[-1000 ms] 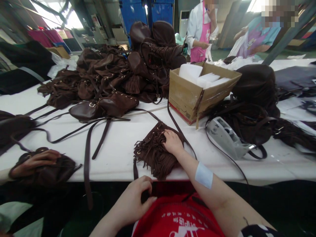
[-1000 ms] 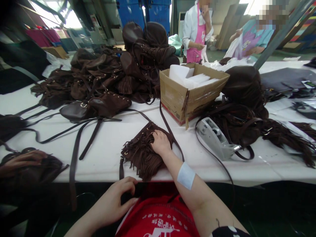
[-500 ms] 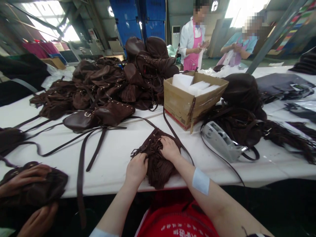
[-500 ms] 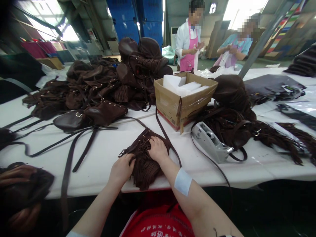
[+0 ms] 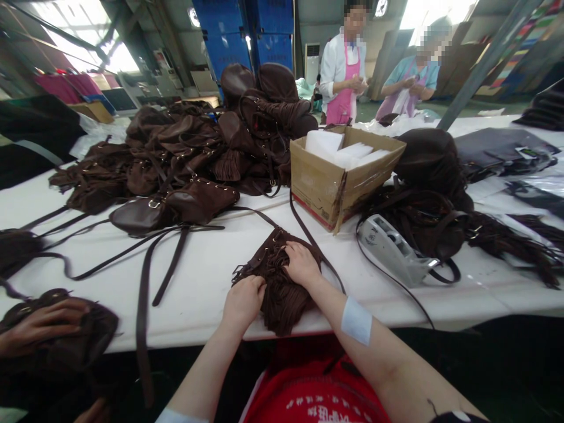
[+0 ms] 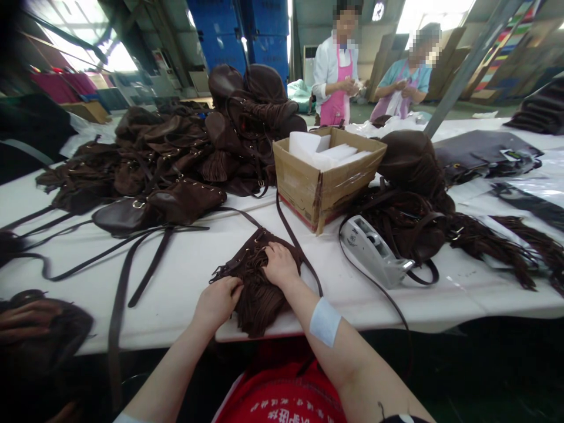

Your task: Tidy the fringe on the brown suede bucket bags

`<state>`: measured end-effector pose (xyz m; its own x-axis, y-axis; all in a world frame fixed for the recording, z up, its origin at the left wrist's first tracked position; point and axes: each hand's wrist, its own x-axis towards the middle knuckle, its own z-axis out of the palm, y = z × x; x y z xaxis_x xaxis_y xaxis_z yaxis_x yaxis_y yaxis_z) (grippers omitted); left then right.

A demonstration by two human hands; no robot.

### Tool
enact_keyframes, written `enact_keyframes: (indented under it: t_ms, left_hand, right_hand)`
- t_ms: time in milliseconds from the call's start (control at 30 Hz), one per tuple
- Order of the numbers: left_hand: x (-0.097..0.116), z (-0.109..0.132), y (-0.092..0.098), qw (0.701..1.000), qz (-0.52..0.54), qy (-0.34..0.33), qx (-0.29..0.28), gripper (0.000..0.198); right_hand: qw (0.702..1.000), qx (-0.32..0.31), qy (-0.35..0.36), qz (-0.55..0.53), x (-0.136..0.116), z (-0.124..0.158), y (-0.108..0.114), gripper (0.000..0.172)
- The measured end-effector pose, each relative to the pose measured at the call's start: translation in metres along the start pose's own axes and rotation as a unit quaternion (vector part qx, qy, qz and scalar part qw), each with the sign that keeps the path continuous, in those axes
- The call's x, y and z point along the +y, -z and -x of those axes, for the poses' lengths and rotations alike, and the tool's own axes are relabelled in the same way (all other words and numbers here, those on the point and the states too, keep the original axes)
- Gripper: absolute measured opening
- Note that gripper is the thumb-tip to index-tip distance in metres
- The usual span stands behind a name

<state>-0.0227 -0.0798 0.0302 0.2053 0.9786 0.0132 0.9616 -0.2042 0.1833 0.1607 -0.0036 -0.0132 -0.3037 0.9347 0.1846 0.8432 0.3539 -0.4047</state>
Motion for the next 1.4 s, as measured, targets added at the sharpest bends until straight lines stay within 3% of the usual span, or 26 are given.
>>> enact_keyframes:
  t_ms: [100,233,433,567,733,867,1000,1133,1200,1300,1400]
  left_hand:
    - [-0.002,0.006,0.001,0.998,0.052,-0.007,-0.026,0.020]
    - [0.000,0.033,0.007,0.986,0.143,-0.050,-0.068,0.031]
    - [0.002,0.074,0.027,0.977,0.198,-0.080,0.014,0.024]
    - [-0.001,0.079,0.028,0.973,0.212,-0.074,-0.054,0.024]
    - [-0.007,0.091,0.015,0.976,0.198,-0.037,-0.078,0.018]
    - [-0.004,0.100,0.022,0.977,0.169,-0.032,-0.126,0.020]
    - [0.005,0.086,0.035,0.980,0.128,-0.006,-0.151,0.022]
    - [0.012,0.046,0.028,0.992,0.116,-0.033,-0.025,0.021]
    - [0.015,0.026,0.018,0.994,0.095,-0.047,0.002,0.025]
    - [0.017,0.005,0.004,0.998,0.039,-0.042,-0.029,0.024]
    - [0.017,0.000,-0.002,0.998,0.011,-0.034,-0.060,0.018]
  right_hand:
    - [1.000,0.004,0.000,0.001,0.000,0.000,0.000,0.050]
    - [1.000,0.007,0.003,0.006,-0.001,0.001,0.002,0.049]
    - [1.000,0.004,0.008,0.003,0.001,0.000,0.001,0.051]
    - [1.000,-0.009,0.001,-0.006,0.001,-0.001,0.001,0.051]
    - [1.000,-0.006,0.005,-0.006,0.001,0.000,0.001,0.051]
    - [1.000,-0.004,0.005,-0.007,0.001,0.000,0.001,0.050]
    - [1.000,-0.003,0.004,0.002,0.001,0.000,0.001,0.050]
    - [1.000,-0.001,0.005,0.005,0.001,0.000,0.000,0.049]
    - [1.000,0.000,0.006,0.001,0.001,0.001,0.000,0.049]
    - [1.000,0.005,0.007,-0.004,0.000,0.002,0.001,0.048]
    - [1.000,0.009,0.006,-0.002,0.000,0.002,0.001,0.050]
